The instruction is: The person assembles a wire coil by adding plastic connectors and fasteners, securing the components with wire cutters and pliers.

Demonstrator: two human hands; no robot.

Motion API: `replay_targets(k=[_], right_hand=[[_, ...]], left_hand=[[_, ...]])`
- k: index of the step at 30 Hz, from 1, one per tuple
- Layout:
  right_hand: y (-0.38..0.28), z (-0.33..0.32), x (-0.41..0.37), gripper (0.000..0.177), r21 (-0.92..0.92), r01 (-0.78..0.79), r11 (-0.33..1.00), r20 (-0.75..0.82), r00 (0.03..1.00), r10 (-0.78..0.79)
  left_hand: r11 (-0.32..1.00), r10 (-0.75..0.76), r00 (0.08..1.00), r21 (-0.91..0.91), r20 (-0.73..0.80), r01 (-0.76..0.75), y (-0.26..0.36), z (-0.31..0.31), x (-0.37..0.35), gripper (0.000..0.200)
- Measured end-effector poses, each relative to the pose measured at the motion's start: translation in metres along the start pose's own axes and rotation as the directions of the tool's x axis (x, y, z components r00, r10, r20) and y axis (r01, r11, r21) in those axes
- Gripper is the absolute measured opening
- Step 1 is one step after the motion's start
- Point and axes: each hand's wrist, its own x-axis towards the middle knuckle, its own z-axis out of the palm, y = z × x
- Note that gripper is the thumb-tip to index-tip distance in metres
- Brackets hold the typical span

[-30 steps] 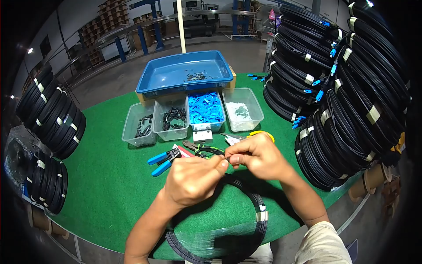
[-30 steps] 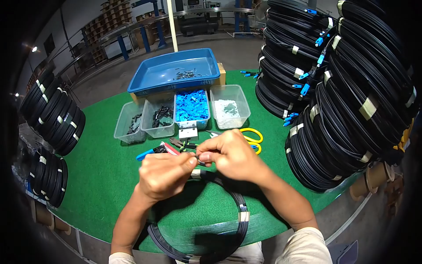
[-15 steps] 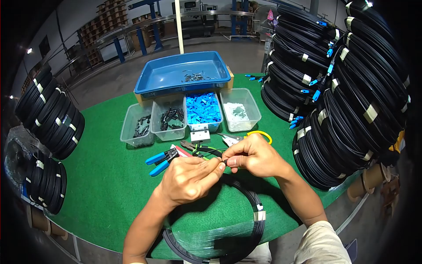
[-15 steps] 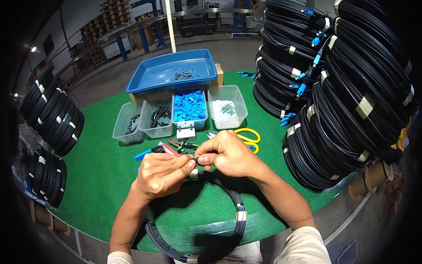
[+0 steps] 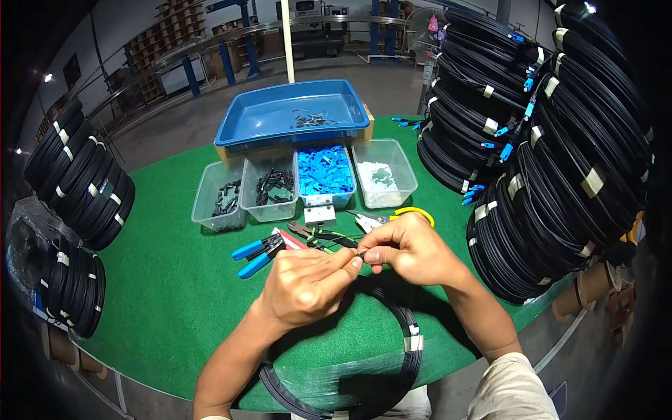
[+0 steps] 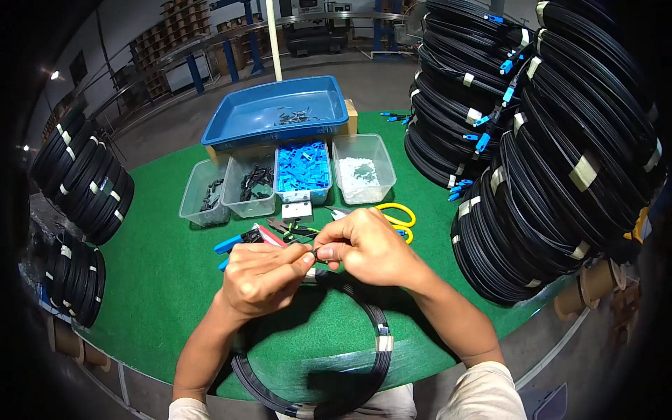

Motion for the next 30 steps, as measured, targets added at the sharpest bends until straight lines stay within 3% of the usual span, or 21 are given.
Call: replay_targets(k=[2,4,5,6,7,8,10,11,12,14,16,18,19,20,22,24,25,26,28,29,30], right_hand=[[-0.007,0.001,-0.003,0.008,-0.159,0.210,0.965,-0.119,0.966,-0.230],[0.000,0.009,-0.001,0.017,-0.430,0.460,0.777,-0.202,0.789,-0.580],[0.003,0.011,0.000,0.021,-0.544,0.532,0.649,-0.167,0.689,-0.705],[0.004,0.013,0.001,0.025,-0.643,0.580,0.501,-0.112,0.576,-0.810],[0.003,0.016,0.001,0.028,-0.707,0.562,0.430,-0.079,0.541,-0.838],[0.004,0.017,-0.001,0.028,-0.705,0.562,0.432,-0.082,0.540,-0.838],[0.005,0.017,-0.005,0.031,-0.660,0.527,0.535,-0.096,0.647,-0.756],[0.008,0.019,-0.002,0.025,-0.514,0.469,0.719,-0.187,0.756,-0.627],[0.005,0.017,0.000,0.013,-0.278,0.380,0.883,-0.217,0.870,-0.443],[-0.001,-0.003,0.003,0.004,-0.029,-0.014,0.999,0.076,0.997,0.016],[0.004,-0.002,0.004,0.005,-0.038,-0.013,0.999,0.087,0.996,0.016],[0.002,0.007,0.002,0.008,-0.308,0.401,0.863,-0.182,0.865,-0.467],[0.009,0.011,0.005,0.016,-0.468,0.525,0.711,-0.176,0.733,-0.657],[0.013,0.014,0.006,0.023,-0.592,0.574,0.566,-0.119,0.632,-0.766],[0.008,0.015,0.001,0.031,-0.730,0.535,0.426,-0.050,0.580,-0.813],[0.007,0.017,-0.004,0.027,-0.690,0.516,0.507,-0.092,0.633,-0.769],[0.006,0.017,-0.005,0.023,-0.650,0.489,0.582,-0.128,0.684,-0.718],[0.004,0.017,-0.005,0.023,-0.649,0.485,0.586,-0.134,0.686,-0.715],[-0.003,0.013,-0.002,0.013,-0.145,0.184,0.972,-0.162,0.965,-0.206],[-0.005,0.006,0.001,0.010,-0.069,0.027,0.997,-0.055,0.998,-0.031],[0.000,-0.001,0.004,0.010,-0.071,-0.001,0.997,0.072,0.997,0.006]], left_hand=[[0.990,-0.095,0.995,-0.107,-0.011,0.093,-0.005,-0.004,0.001,0.015],[0.886,-0.383,0.924,-0.282,0.001,0.368,-0.007,-0.006,0.002,0.018],[0.612,-0.598,0.794,-0.575,0.114,0.543,-0.003,-0.009,0.005,0.013],[0.221,-0.722,0.625,-0.758,0.296,0.614,0.001,-0.015,0.010,0.008],[0.133,-0.712,0.600,-0.769,0.364,0.625,-0.001,-0.019,0.010,0.006],[0.134,-0.713,0.598,-0.767,0.365,0.628,0.000,-0.017,0.009,0.006],[0.632,-0.580,0.805,-0.552,0.127,0.543,0.005,-0.010,0.005,0.011],[0.952,-0.264,0.964,-0.166,-0.025,0.256,0.002,-0.010,0.002,0.017],[0.991,-0.114,0.993,-0.071,0.020,0.116,0.003,-0.011,0.004,0.014],[0.995,0.087,0.996,-0.046,0.012,-0.086,-0.008,0.002,-0.004,0.014],[0.990,0.137,0.990,0.024,0.017,-0.138,-0.012,0.005,-0.005,0.014],[0.957,-0.199,0.979,-0.224,-0.043,0.184,-0.019,0.004,-0.007,0.013],[0.739,-0.542,0.825,-0.377,0.159,0.558,-0.011,-0.007,0.000,0.010],[0.277,-0.684,0.670,-0.747,0.288,0.604,-0.009,-0.007,0.002,0.010],[0.067,-0.669,0.610,-0.783,0.424,0.618,-0.012,-0.012,0.004,0.012],[0.263,-0.654,0.690,-0.760,0.312,0.594,-0.003,-0.005,-0.002,0.009],[0.665,-0.513,0.846,-0.556,0.144,0.499,-0.003,-0.005,-0.001,0.009],[0.909,-0.313,0.950,-0.298,-0.023,0.292,-0.005,-0.002,-0.003,0.014],[1.000,-0.026,0.998,0.003,0.064,0.026,0.002,-0.008,0.002,0.009],[0.991,0.118,0.993,0.058,-0.029,-0.116,-0.004,0.005,-0.002,0.006],[0.974,0.216,0.976,0.073,0.011,-0.217,-0.007,0.005,-0.004,0.006]])
